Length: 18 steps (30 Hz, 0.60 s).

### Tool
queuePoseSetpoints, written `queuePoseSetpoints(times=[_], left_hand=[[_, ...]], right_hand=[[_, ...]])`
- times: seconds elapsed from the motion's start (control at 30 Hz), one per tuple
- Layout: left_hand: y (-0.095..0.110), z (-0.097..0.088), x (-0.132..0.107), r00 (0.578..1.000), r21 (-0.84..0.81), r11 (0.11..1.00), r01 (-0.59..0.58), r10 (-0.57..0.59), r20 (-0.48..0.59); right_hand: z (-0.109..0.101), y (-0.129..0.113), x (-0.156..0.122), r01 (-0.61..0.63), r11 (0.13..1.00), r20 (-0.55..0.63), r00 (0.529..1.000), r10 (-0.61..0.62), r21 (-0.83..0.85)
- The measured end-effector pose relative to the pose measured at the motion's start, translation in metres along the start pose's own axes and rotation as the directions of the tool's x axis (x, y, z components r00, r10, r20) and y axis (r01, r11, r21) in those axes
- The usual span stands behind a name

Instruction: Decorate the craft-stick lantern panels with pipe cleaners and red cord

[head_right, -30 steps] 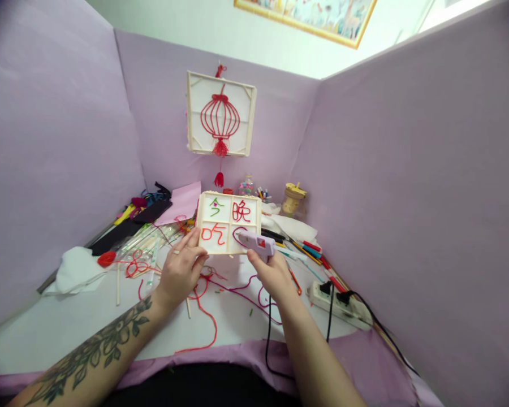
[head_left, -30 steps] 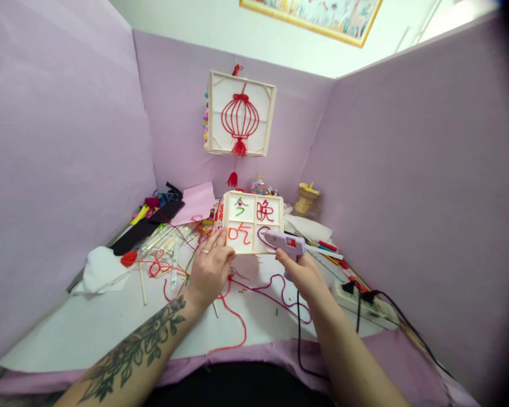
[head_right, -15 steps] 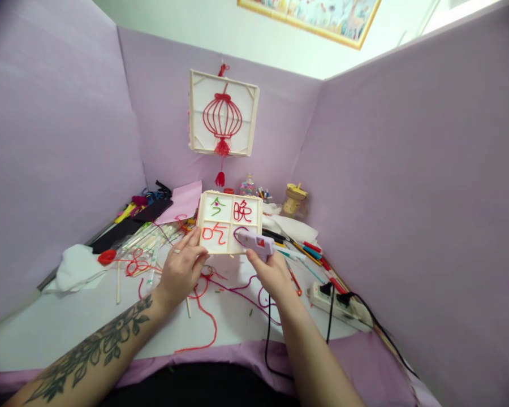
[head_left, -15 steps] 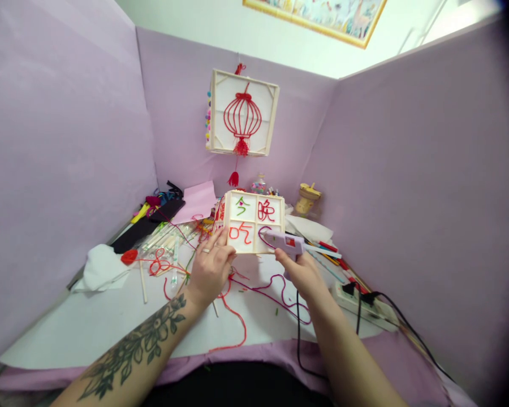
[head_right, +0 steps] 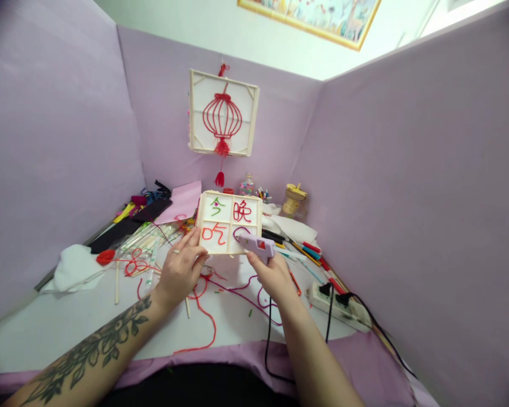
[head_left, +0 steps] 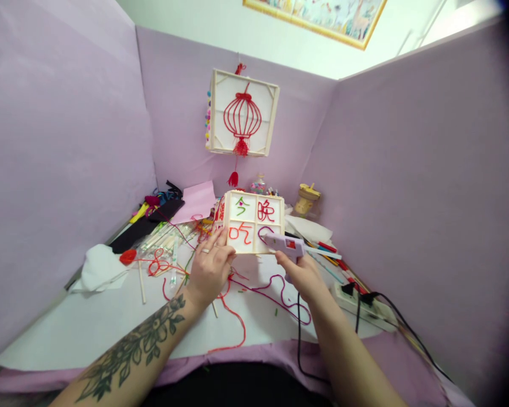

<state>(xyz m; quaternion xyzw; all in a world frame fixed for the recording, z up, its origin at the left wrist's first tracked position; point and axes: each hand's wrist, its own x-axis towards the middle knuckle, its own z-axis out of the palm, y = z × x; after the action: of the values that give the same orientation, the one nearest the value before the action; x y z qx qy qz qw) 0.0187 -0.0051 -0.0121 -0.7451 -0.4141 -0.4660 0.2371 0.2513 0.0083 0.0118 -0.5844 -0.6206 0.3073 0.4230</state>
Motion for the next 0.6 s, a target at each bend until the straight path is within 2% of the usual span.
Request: queuePoseSetpoints(times=[0.3, 0.6], left_hand=[[-0.0015, 0.0009, -0.0005, 1.000, 0.000, 1.000, -0.010, 0.010, 0.005], [-0.0013, 0.0017, -0.0003, 1.000, 0.019, 1.000, -0.019, 0.019, -0.013]], right_hand=[[-0.0019, 0.0058, -0.0008, -0.003, 0.999, 0.010, 1.000, 0.004, -0.048], [-0.0049, 0.0040, -0.0052, -0.091, 0.996, 0.031, 0.995, 0.092, -0.022]])
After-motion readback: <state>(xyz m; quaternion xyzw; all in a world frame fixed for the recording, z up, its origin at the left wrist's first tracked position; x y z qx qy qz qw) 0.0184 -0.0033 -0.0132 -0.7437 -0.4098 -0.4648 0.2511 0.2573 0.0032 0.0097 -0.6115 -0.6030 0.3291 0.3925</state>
